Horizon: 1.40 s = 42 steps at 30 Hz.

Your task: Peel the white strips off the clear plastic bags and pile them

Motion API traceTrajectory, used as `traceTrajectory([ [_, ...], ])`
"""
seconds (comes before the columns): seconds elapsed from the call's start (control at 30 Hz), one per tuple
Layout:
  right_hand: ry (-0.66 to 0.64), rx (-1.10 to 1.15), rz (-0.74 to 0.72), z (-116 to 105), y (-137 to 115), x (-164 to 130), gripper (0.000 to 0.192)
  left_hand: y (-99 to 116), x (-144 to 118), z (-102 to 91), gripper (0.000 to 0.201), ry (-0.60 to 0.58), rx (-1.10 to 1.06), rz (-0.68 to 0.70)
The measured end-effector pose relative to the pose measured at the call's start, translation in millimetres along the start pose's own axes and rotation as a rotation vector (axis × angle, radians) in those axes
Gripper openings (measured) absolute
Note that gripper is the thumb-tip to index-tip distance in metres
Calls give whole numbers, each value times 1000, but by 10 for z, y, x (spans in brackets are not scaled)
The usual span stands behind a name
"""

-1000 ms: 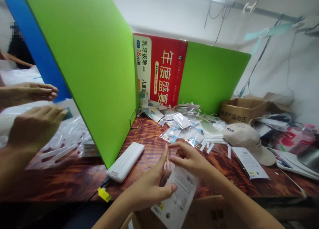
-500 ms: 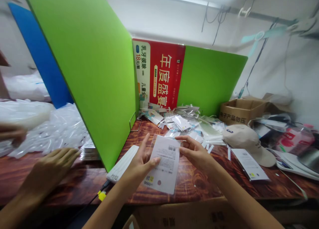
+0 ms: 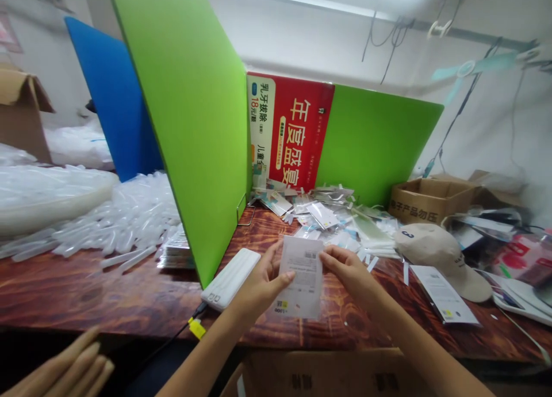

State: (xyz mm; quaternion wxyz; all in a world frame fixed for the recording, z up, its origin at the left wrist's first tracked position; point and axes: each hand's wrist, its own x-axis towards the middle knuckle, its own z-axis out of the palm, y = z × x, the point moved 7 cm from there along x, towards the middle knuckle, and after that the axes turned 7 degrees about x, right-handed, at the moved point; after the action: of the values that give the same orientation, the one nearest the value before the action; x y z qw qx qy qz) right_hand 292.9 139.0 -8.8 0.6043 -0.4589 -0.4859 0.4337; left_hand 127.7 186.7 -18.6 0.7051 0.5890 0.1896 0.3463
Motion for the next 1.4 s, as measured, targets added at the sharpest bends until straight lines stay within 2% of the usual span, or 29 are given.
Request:
traceTrajectory([
  [0.13, -36, -55, 24, 31, 20, -8, 40, -36, -7, -34, 59, 44, -33, -26],
  [0.2, -51, -67, 32, 41, 19, -4, 42, -65, 4, -59, 50, 78, -49, -24],
  [0.33, -64, -90, 14, 74, -47, 8, 44, -91, 34, -34, 50, 123, -82, 1],
  [0.5, -20, -118, -58, 110, -251, 19, 44, -107, 45, 51, 64, 118, -67, -16],
  [0.63, 57, -129, -116, 160, -376, 67, 38, -372, 13, -128, 67, 151, 59, -94],
  [0.77, 112, -138, -152, 237, -392, 160, 37, -782, -25, -342, 35, 140, 297, -202],
  [0.87, 126, -188, -148, 250, -368, 213, 37, -943, -32, -401, 24, 114, 420, -234],
  [0.97, 122, -278, -128, 229, -340, 228, 38, -968, -22, -418, 26, 115, 475, -244],
  [1.13, 34, -439, -66, 248, -210, 213, 40, -956, -12, -425, 26, 118, 508, -250],
  [1.4, -21, -533, -56, 259, -58, 130, 37, -927, -11, -479, 25, 146, 540, -216],
])
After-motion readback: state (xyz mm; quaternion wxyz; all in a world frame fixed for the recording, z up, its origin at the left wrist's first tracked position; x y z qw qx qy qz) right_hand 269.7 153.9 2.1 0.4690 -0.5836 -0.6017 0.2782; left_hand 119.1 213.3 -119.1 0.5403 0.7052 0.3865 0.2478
